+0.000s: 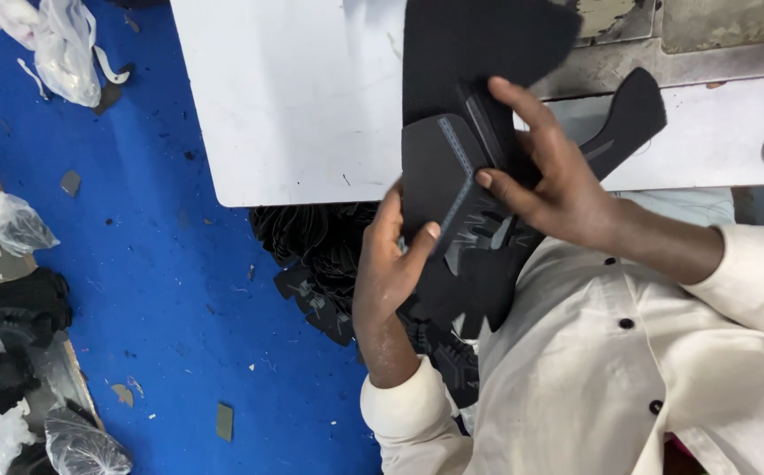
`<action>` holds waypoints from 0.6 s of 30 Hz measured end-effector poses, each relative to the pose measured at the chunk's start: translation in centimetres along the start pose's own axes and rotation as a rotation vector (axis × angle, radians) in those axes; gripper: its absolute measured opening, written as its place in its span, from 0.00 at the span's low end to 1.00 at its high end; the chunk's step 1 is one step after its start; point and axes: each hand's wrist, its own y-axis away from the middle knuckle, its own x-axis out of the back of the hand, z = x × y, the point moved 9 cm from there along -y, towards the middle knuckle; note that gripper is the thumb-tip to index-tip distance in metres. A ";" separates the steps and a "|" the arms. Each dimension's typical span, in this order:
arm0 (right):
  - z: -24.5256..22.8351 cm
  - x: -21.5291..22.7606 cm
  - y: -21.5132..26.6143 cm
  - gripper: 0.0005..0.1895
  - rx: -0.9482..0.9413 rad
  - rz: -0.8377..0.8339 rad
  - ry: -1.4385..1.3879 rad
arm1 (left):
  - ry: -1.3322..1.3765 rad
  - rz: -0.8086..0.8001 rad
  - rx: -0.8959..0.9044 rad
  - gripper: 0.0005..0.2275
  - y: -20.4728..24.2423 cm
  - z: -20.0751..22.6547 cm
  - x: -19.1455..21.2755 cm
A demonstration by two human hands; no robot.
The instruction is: Sewing black synthetic shoe upper components using an industrial sewing machine.
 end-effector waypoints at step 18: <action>-1.1 1.7 1.5 0.30 0.197 0.175 0.172 | -0.301 0.472 -0.196 0.11 -2.9 3.4 -1.0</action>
